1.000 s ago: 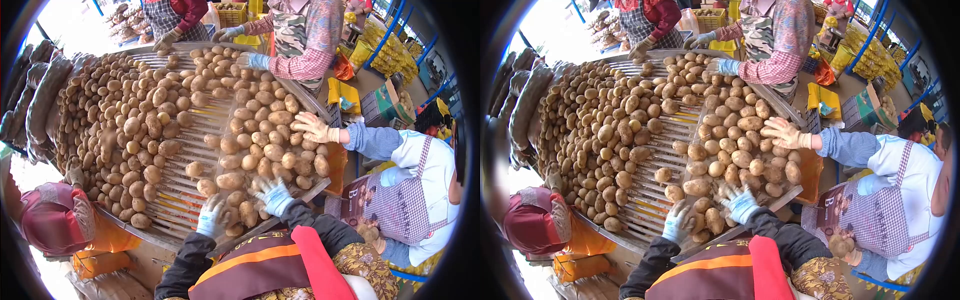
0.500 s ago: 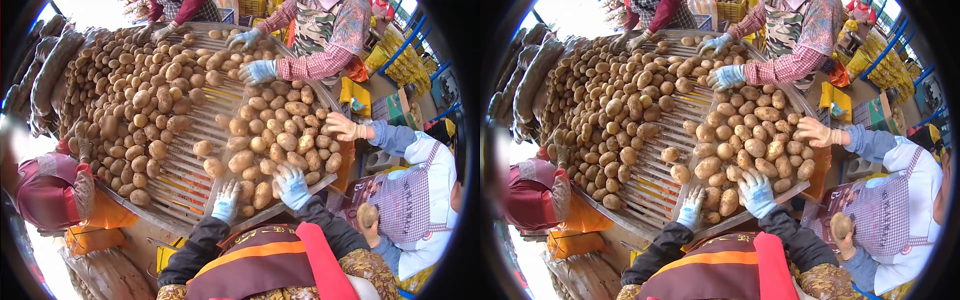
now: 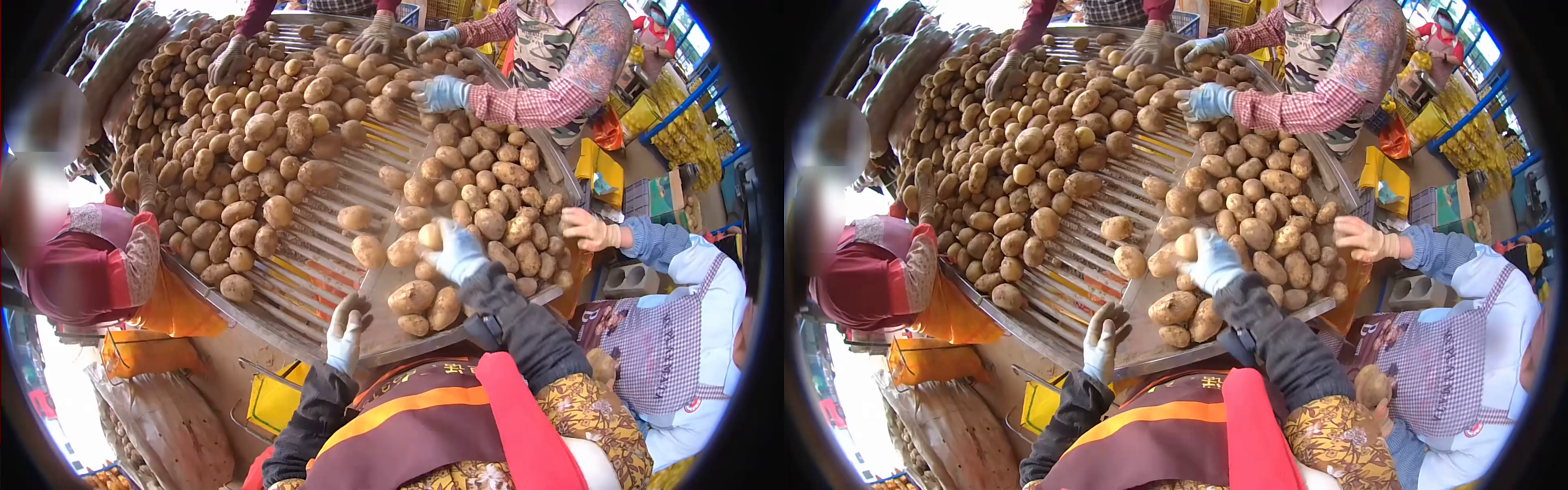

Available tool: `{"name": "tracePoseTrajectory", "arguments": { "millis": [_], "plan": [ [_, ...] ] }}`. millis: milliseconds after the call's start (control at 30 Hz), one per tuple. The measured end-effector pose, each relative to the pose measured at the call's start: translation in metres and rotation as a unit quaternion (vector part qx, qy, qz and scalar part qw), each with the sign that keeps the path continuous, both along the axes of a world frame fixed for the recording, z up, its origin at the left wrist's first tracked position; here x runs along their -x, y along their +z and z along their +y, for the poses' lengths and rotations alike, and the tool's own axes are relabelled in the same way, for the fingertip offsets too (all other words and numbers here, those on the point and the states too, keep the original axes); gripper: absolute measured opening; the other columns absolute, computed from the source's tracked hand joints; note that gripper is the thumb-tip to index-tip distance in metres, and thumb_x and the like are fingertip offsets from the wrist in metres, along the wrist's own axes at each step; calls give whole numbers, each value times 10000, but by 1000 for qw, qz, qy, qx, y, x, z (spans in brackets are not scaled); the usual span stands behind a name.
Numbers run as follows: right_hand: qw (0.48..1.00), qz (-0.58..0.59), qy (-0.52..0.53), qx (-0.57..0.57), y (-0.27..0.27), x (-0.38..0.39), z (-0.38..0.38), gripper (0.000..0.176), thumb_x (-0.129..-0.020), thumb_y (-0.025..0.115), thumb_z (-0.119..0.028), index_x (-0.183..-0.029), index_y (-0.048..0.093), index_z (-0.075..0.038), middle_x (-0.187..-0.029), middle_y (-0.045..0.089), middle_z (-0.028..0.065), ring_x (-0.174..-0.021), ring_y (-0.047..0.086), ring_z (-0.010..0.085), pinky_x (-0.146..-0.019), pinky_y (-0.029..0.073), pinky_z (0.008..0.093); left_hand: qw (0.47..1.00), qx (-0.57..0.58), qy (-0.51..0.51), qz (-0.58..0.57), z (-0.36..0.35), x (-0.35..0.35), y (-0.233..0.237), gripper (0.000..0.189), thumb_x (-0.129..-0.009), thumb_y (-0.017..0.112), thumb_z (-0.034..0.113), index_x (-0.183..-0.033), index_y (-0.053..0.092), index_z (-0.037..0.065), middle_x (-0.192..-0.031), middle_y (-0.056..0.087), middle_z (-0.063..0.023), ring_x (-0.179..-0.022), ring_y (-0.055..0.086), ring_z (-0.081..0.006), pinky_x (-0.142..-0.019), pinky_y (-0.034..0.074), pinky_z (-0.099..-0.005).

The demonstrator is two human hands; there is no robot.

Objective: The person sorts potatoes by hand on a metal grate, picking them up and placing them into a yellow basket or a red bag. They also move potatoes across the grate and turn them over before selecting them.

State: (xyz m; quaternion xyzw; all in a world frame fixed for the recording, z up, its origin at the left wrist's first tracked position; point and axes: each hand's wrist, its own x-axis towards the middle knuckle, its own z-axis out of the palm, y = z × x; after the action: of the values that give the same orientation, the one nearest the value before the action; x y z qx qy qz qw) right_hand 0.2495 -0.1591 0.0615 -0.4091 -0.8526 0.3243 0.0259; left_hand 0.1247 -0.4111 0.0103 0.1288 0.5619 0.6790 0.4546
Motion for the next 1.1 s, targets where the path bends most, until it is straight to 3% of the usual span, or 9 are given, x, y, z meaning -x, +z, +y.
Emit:
{"name": "tracePoseTrajectory", "arguments": {
  "millis": [33,167,367,533,767,833,867,1000,1100],
  "plan": [
    [988,82,45,120,-4,-7,-21,497,-817,709,-374,-1199,566,-89,-1285,547,137,-1192,521,335,-934,463,416,1000,3,6,-4,9,-7,11,444,-999,538,277,-1389,457,80,-1269,564,-74,-1177,547,-199,-956,500,-381],
    [944,-11,313,-100,-25,-14,-94,615,-897,536,-525,-1354,507,-115,-1432,451,143,-1326,420,326,-1078,334,463,957,-24,-28,-288,21,-4,3,517,-956,550,474,-1268,516,62,-1165,599,-102,-1038,615,-215,-805,574,-430],
    [978,152,50,-135,-32,-78,-32,464,-826,687,-344,-1213,587,-109,-1205,555,135,-1112,538,337,-983,401,481,930,72,66,-353,-46,37,-11,418,-910,619,479,-1042,578,84,-938,653,-102,-835,679,-291,-727,587,-446],
    [940,11,258,-221,-22,-71,-44,473,-762,711,-328,-1177,618,-122,-1348,499,102,-1315,398,316,-1070,316,525,934,51,-6,-354,-151,76,10,486,-894,584,559,-906,611,75,-859,659,-122,-732,673,-315,-565,538,-429],
    [899,-154,385,-138,-41,-5,-49,717,-722,747,-388,-1344,501,-127,-1283,543,102,-1263,448,287,-1106,262,506,899,437,13,21,-338,103,-75,488,-936,604,419,-1126,622,-30,-919,690,-142,-886,683,-323,-787,554,-412],
    [931,-73,315,-170,-33,-6,-50,762,-644,800,-407,-1285,533,-96,-1135,579,146,-1143,511,314,-1079,317,475,713,617,-73,326,-318,89,-52,461,-884,672,303,-1235,589,16,-1159,625,-196,-982,640,-324,-865,511,-376],
    [958,-34,261,-118,-21,-3,-56,752,-659,807,-372,-1285,523,-70,-1145,583,153,-1126,533,313,-1056,359,449,696,566,-17,441,-292,77,-23,452,-844,710,273,-1219,604,44,-1159,611,-197,-982,631,-320,-883,507,-376],
    [961,91,195,174,-2,49,-119,716,-759,774,-408,-1271,501,12,-1208,571,236,-1105,581,358,-962,461,404,983,108,148,11,-185,31,48,633,-917,658,374,-1418,421,69,-1346,509,-95,-1161,558,-235,-957,488,-365],
    [858,161,466,147,38,99,-177,629,-823,724,-361,-1267,506,29,-1164,586,233,-1098,568,386,-957,460,422,907,-164,133,-365,-124,7,66,795,-843,672,545,-1459,345,163,-1371,488,-88,-1304,438,-256,-1051,406,-469]
  ]
}}
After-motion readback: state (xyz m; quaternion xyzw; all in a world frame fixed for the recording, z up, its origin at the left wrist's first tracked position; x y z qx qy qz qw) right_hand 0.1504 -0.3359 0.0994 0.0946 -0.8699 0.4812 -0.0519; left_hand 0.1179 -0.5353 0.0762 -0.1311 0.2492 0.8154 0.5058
